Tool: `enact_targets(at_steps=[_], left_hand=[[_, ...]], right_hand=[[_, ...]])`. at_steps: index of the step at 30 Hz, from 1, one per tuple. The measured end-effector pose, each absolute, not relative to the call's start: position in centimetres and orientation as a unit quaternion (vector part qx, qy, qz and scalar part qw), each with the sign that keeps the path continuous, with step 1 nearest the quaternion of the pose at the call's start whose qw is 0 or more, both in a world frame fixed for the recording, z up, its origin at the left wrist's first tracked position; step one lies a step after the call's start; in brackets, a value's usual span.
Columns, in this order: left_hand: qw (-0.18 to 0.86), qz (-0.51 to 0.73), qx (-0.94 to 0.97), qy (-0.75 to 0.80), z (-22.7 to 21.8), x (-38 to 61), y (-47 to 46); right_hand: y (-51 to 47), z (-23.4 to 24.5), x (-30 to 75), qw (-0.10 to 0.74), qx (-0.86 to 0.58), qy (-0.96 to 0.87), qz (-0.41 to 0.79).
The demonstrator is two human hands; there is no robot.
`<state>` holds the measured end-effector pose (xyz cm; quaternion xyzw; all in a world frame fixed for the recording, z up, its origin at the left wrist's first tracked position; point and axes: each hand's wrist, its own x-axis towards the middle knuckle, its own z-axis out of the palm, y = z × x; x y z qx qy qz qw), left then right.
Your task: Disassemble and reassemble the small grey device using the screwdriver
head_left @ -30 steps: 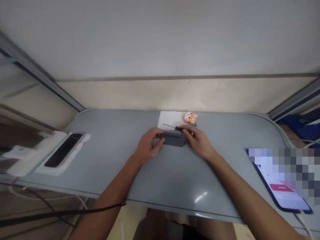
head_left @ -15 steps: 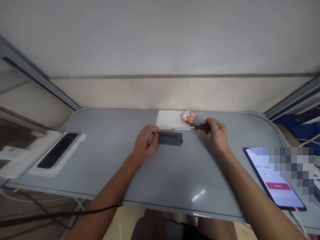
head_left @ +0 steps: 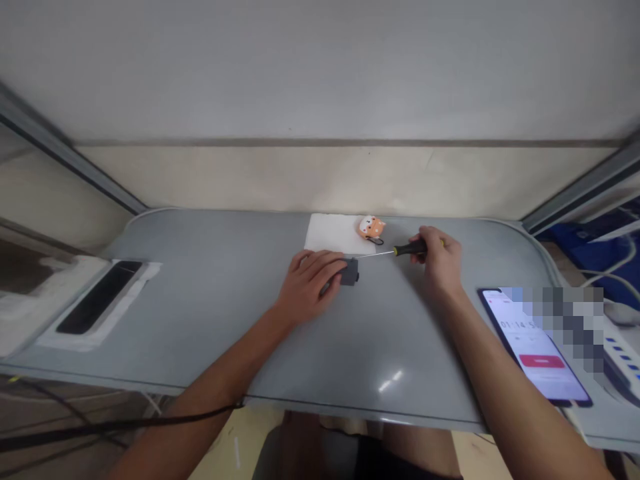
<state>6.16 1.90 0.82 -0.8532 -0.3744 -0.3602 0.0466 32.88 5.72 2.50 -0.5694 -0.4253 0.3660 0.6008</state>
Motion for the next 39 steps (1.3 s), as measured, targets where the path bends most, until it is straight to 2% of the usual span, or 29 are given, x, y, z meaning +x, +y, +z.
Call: enact_targets(at_steps=[27,39], left_hand=[[0.089,-0.357,-0.857,-0.359,0.9,6.4,2.5],[0.145,-0.284,-0.898,-0.304,0.8,7.2,2.0]], right_hand=[[6.6,1.2,32.9,0.578,-0.559,-0.441,0.398],[7.0,-0.2,32.0,0.588,-0.588,-0.420,0.363]])
